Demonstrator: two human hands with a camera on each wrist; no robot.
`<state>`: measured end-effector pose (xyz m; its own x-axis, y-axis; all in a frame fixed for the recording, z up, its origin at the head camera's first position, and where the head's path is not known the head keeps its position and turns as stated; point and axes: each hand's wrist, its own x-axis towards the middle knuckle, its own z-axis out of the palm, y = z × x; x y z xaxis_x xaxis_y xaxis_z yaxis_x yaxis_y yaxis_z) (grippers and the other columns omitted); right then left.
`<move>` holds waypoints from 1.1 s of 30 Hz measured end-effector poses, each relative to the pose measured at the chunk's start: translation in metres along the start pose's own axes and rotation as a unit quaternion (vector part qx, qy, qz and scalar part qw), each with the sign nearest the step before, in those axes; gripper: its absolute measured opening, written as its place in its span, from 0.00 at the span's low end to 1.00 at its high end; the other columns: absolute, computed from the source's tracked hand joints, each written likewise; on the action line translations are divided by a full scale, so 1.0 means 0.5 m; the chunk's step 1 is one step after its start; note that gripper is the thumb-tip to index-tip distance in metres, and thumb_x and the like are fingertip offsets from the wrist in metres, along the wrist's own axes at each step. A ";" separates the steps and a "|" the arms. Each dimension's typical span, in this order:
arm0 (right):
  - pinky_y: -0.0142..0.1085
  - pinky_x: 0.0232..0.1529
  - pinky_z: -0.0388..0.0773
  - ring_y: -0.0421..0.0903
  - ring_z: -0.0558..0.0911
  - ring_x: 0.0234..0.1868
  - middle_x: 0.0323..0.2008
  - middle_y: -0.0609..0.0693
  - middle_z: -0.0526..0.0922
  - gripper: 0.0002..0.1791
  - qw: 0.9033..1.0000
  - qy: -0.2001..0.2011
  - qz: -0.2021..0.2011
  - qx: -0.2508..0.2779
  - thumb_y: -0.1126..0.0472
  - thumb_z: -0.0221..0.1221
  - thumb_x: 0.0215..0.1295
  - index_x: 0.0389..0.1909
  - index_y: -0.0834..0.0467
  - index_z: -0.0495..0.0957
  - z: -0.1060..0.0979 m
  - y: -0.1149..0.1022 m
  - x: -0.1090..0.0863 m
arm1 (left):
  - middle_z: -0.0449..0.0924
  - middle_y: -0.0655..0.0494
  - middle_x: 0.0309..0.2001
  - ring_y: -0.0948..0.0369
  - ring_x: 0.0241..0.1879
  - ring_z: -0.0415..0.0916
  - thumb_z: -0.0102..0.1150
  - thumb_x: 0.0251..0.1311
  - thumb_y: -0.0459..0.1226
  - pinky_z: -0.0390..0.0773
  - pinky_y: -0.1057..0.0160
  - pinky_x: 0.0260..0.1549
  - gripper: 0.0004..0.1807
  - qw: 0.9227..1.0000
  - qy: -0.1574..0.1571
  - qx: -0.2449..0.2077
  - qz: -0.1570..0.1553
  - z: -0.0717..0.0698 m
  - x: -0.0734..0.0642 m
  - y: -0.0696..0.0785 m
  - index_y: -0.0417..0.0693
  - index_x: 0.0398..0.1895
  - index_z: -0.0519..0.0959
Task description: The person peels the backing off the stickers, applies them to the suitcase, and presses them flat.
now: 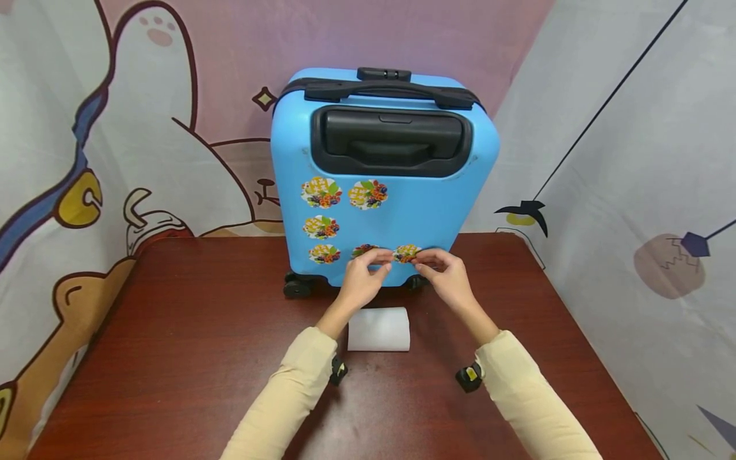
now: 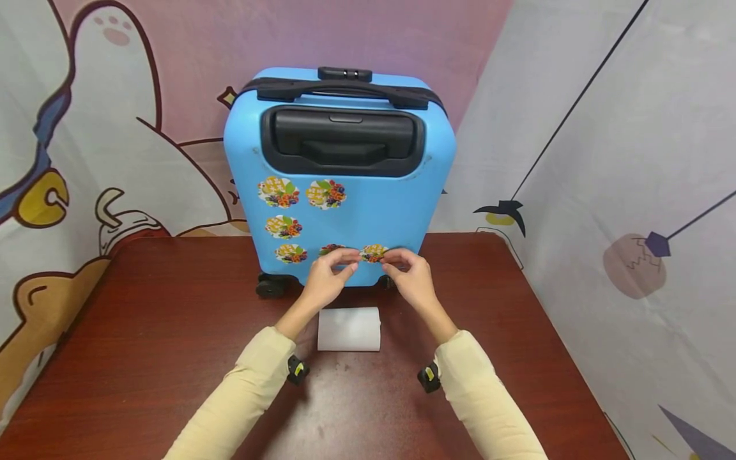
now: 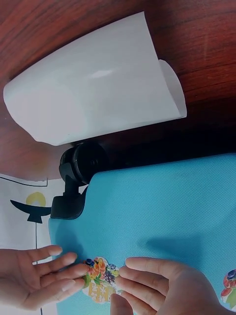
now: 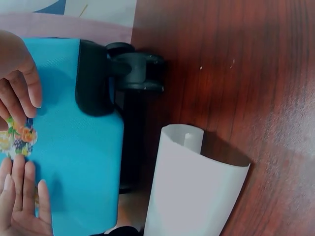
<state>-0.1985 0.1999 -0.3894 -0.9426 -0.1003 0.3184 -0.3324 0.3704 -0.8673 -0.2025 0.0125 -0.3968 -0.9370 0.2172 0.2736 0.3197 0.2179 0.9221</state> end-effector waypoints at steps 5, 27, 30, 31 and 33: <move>0.32 0.37 0.75 0.46 0.80 0.38 0.36 0.56 0.82 0.08 1.000 -0.002 0.014 -0.012 0.67 0.59 0.59 0.39 0.64 0.79 -0.005 0.006 -0.003 | 0.79 0.51 0.43 0.58 0.46 0.74 0.54 0.60 0.31 0.76 0.60 0.43 0.13 1.000 -0.001 -0.002 -0.004 0.000 -0.001 -0.001 0.42 0.49 0.77; 0.35 0.41 0.75 0.50 0.79 0.40 0.38 0.59 0.81 0.10 0.998 -0.040 0.030 -0.023 0.67 0.59 0.59 0.41 0.66 0.78 0.012 -0.004 0.009 | 0.80 0.53 0.44 0.59 0.46 0.74 0.54 0.61 0.31 0.76 0.60 0.42 0.14 1.000 -0.005 0.011 -0.002 -0.001 0.001 -0.002 0.43 0.49 0.76; 0.31 0.39 0.76 0.53 0.79 0.41 0.38 0.62 0.81 0.11 0.999 -0.035 0.036 -0.014 0.69 0.58 0.59 0.42 0.69 0.77 0.003 -0.019 0.006 | 0.80 0.52 0.44 0.59 0.46 0.74 0.54 0.60 0.31 0.76 0.60 0.42 0.13 1.000 -0.004 0.009 -0.001 0.000 0.001 -0.002 0.43 0.49 0.77; 0.30 0.38 0.76 0.55 0.79 0.41 0.38 0.63 0.81 0.11 0.999 -0.034 0.041 -0.009 0.70 0.58 0.59 0.42 0.70 0.77 0.000 -0.027 0.004 | 0.80 0.52 0.43 0.59 0.46 0.74 0.54 0.60 0.31 0.76 0.60 0.42 0.13 1.000 -0.003 0.009 -0.002 0.000 0.002 -0.003 0.43 0.49 0.77; 0.29 0.37 0.76 0.58 0.79 0.42 0.38 0.66 0.80 0.11 0.998 -0.035 0.047 0.001 0.71 0.57 0.59 0.42 0.72 0.76 -0.002 -0.046 0.002 | 0.80 0.52 0.43 0.59 0.46 0.74 0.54 0.60 0.31 0.76 0.60 0.42 0.13 1.000 -0.003 0.007 -0.003 0.001 0.002 -0.004 0.43 0.49 0.77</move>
<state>-0.1916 0.1921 -0.3685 -0.9694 -0.1302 0.2079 -0.2424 0.3787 -0.8932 -0.2039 0.0127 -0.3983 -0.9380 0.2223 0.2658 0.3158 0.2324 0.9199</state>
